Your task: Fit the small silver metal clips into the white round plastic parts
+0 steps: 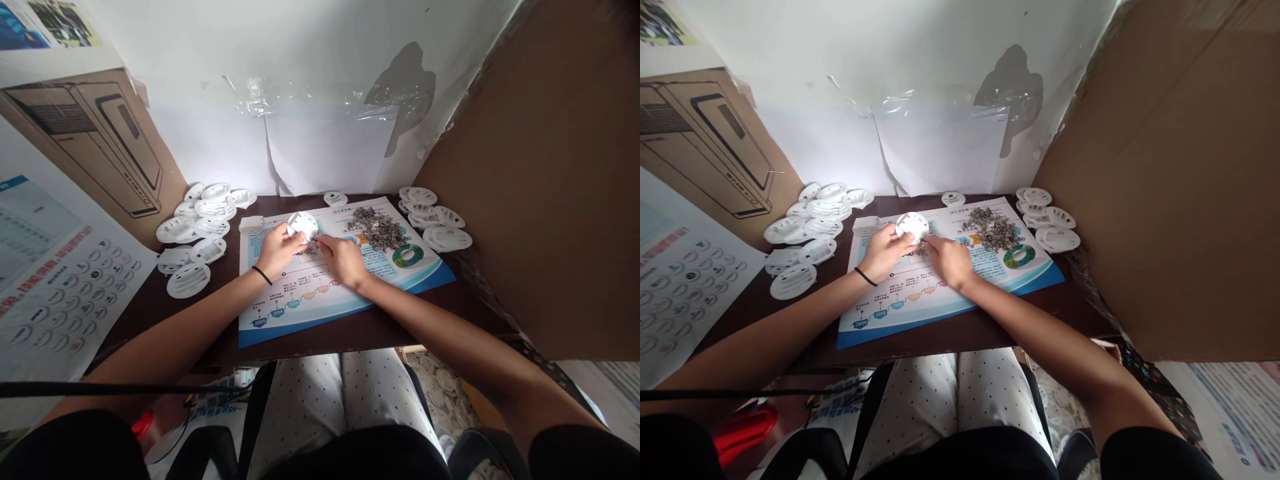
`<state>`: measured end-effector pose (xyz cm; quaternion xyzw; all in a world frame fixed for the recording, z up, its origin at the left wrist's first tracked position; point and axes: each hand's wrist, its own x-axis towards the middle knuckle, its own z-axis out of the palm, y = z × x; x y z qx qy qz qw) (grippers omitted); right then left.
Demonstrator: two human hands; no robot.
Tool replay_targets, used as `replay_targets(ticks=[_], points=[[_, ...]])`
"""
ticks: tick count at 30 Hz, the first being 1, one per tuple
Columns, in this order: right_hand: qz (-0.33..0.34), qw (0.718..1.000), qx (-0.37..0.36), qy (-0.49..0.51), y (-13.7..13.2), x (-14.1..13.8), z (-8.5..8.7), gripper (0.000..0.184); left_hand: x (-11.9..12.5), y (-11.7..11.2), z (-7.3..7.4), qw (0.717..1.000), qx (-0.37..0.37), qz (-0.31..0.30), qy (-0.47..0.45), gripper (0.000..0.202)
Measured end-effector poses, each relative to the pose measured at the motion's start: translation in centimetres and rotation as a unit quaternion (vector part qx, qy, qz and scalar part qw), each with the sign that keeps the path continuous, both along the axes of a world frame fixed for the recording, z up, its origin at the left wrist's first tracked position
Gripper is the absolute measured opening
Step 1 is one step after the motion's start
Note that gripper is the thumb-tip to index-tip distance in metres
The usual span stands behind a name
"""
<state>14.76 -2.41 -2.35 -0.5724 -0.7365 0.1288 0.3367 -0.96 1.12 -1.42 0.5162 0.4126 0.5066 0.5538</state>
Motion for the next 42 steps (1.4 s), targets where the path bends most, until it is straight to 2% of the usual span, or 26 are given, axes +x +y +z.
replay_targets(ticks=[5, 8, 10, 13, 16, 18, 20, 22, 24, 27, 30, 33, 35, 36, 38, 39, 40, 42], points=[[-0.012, 1.000, -0.002, -0.017, 0.2, 0.0, -0.2, 0.025, 0.1, -0.1, -0.4, 0.999, 0.034, 0.004, 0.042, 0.031], [-0.023, 0.999, -0.010, -0.046, 0.1, -0.1, -0.1, 0.026, -0.1, -0.2, -0.5, 0.988, 0.097, 0.016, 0.123, 0.024], [-0.033, 0.997, -0.014, -0.065, 0.0, -0.1, 0.1, 0.027, -0.1, -0.5, -0.2, 0.958, 0.167, 0.046, 0.229, 0.016], [-0.045, 0.995, -0.016, -0.088, -0.1, -0.2, 0.2, 0.028, 0.0, -1.1, 0.3, 0.891, 0.246, 0.091, 0.372, 0.011], [-0.050, 0.994, -0.020, -0.097, -0.1, -0.2, 0.3, 0.028, 0.2, -1.5, 0.5, 0.861, 0.271, 0.108, 0.417, 0.014], [-0.048, 0.994, -0.025, -0.093, -0.1, -0.2, 0.3, 0.028, 0.3, -1.4, 0.4, 0.866, 0.264, 0.111, 0.411, 0.015], [-0.039, 0.996, -0.024, -0.079, -0.1, -0.1, 0.3, 0.028, 0.3, -1.0, 0.2, 0.894, 0.232, 0.096, 0.371, 0.013], [-0.023, 0.998, -0.015, -0.058, -0.2, -0.1, 0.3, 0.028, 0.2, -0.5, -0.1, 0.941, 0.183, 0.058, 0.279, 0.015], [-0.003, 0.999, -0.003, -0.038, -0.3, 0.1, 0.3, 0.029, 0.1, 0.0, -0.3, 0.980, 0.131, 0.015, 0.147, 0.025], [0.007, 0.999, 0.015, 0.034, -0.1, 0.5, 0.6, 0.026, -0.1, 0.4, -0.3, 0.996, 0.086, -0.008, 0.027, 0.037], [-0.016, 0.980, 0.002, 0.197, 0.7, 1.3, 1.2, 0.017, -0.4, 0.6, -0.1, 0.996, 0.086, -0.005, 0.009, 0.039], [-0.020, 0.927, -0.120, 0.355, 1.2, 1.8, 2.1, 0.018, -0.9, 0.6, 0.1, 0.978, 0.170, -0.014, 0.116, 0.030], [0.004, 0.885, -0.208, 0.417, 1.2, 1.8, 2.7, 0.028, -1.3, 0.4, 0.4, 0.935, 0.271, -0.043, 0.227, 0.018], [0.018, 0.871, -0.228, 0.434, 1.1, 1.8, 3.0, 0.030, -1.4, 0.3, 0.6, 0.908, 0.319, -0.066, 0.264, 0.013], [0.034, 0.858, -0.232, 0.457, 0.8, 1.7, 3.2, 0.026, -1.5, 0.0, 1.1, 0.866, 0.388, -0.099, 0.300, 0.017], [0.035, 0.855, -0.228, 0.464, 0.7, 1.6, 3.3, 0.023, -1.5, 0.0, 1.3, 0.857, 0.407, -0.103, 0.299, 0.020], [0.033, 0.853, -0.225, 0.469, 0.6, 1.6, 3.2, 0.021, -1.5, -0.1, 1.4, 0.858, 0.414, -0.096, 0.288, 0.021], [0.023, 0.856, -0.216, 0.470, 0.6, 1.6, 3.1, 0.023, -1.3, 0.0, 1.5, 0.893, 0.382, -0.068, 0.228, 0.025]])
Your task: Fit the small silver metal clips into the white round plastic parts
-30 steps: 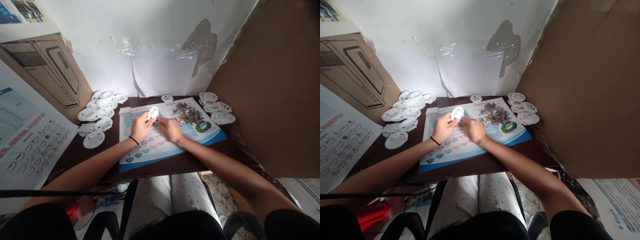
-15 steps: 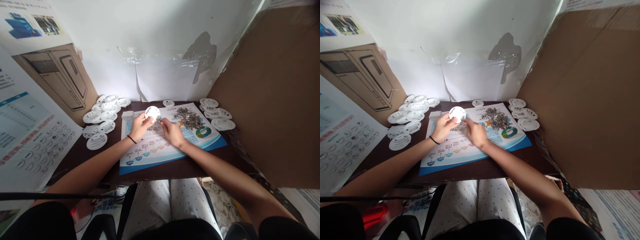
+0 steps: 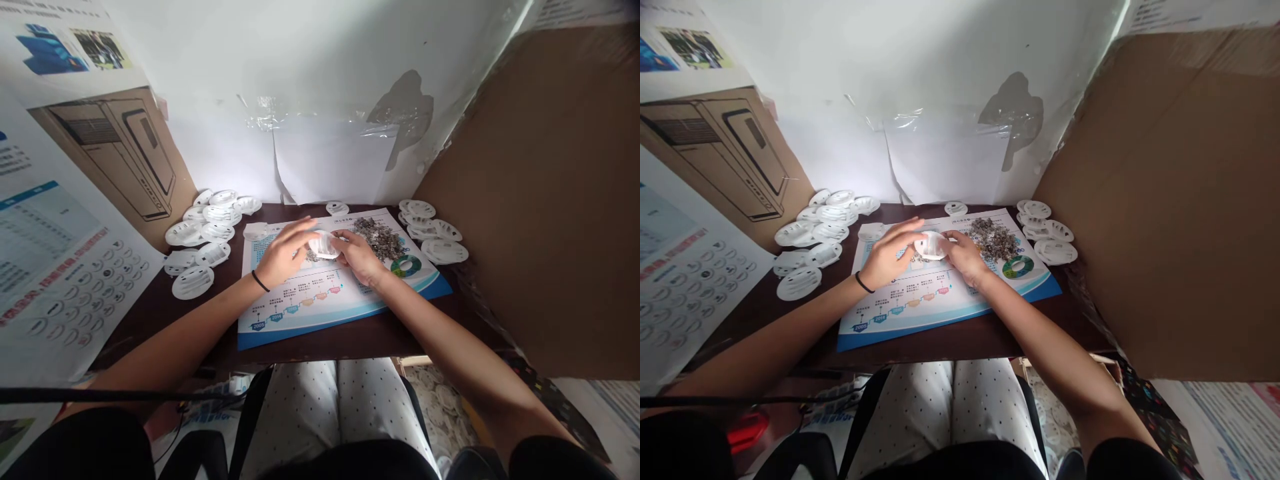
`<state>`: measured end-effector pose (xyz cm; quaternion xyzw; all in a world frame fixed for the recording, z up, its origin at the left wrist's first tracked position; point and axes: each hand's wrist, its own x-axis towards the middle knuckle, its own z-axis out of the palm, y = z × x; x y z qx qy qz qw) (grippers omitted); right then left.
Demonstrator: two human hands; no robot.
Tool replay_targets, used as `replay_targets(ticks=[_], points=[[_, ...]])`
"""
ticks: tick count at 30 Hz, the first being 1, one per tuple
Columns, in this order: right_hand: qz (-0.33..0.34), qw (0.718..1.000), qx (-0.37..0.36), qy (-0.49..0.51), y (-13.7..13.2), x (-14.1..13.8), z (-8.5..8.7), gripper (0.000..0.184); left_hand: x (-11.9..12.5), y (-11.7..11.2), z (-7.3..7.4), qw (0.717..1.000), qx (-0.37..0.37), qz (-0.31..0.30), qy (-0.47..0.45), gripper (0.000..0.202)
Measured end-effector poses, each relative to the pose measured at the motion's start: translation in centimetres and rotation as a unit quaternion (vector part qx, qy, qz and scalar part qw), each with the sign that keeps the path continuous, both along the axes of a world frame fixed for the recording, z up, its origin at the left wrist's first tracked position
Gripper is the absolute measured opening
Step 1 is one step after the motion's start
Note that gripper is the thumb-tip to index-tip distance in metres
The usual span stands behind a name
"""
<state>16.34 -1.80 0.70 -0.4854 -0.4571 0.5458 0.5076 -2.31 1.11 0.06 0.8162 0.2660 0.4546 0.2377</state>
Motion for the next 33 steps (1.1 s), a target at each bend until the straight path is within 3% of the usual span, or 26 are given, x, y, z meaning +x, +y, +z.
replay_targets(ticks=[2, 3, 6, 8, 10, 13, 15, 19, 24, 26, 28, 31, 33], points=[[0.000, 1.000, 0.015, -0.012, 0.1, -0.1, -0.2, 0.028, 0.3, 0.2, -0.2, 0.986, -0.125, 0.004, -0.113, 0.036], [0.007, 0.999, 0.025, -0.018, 0.1, -0.2, -0.4, 0.031, 0.5, 0.2, -0.4, 0.962, -0.211, -0.008, -0.173, 0.039], [0.042, 0.997, 0.056, -0.041, 0.1, -0.6, -0.6, 0.032, 1.3, 0.1, -1.0, 0.849, -0.437, -0.121, -0.271, 0.039], [0.062, 0.990, 0.080, -0.102, -0.1, -0.8, -0.6, 0.027, 1.8, -0.2, -1.2, 0.794, -0.506, -0.196, -0.273, 0.036], [0.064, 0.965, 0.127, -0.221, -0.4, -0.7, -0.5, 0.020, 1.9, -0.4, -1.0, 0.769, -0.530, -0.218, -0.284, 0.029], [0.038, 0.884, 0.218, -0.412, -0.8, -0.1, 0.0, 0.016, 1.4, -0.1, -0.3, 0.751, -0.545, -0.180, -0.325, 0.025], [0.035, 0.843, 0.252, -0.475, -0.9, 0.2, 0.0, 0.020, 0.7, 0.4, 0.3, 0.744, -0.556, -0.142, -0.343, 0.026], [0.120, 0.800, 0.317, -0.496, -1.1, -0.5, -1.0, 0.020, -0.4, 1.4, 1.2, 0.745, -0.538, -0.064, -0.389, 0.025], [0.176, 0.720, 0.382, -0.552, -1.2, -1.1, -0.9, 0.021, -0.7, 1.6, 1.6, 0.735, -0.553, -0.064, -0.387, 0.033], [0.152, 0.705, 0.386, -0.576, -0.7, 0.4, 0.2, 0.026, -0.6, 1.5, 1.7, 0.740, -0.560, -0.058, -0.367, 0.034], [0.054, 0.720, 0.350, -0.597, 0.4, 3.1, 1.4, 0.033, -0.4, 1.4, 1.7, 0.748, -0.566, -0.047, -0.344, 0.038], [-0.095, 0.733, 0.248, -0.626, 2.3, 8.0, 2.4, 0.032, -0.3, 1.3, 1.6, 0.755, -0.573, -0.041, -0.315, 0.048], [-0.125, 0.724, 0.155, -0.660, 3.3, 10.4, 2.2, 0.030, -0.3, 1.3, 1.5, 0.757, -0.575, -0.044, -0.307, 0.052]])
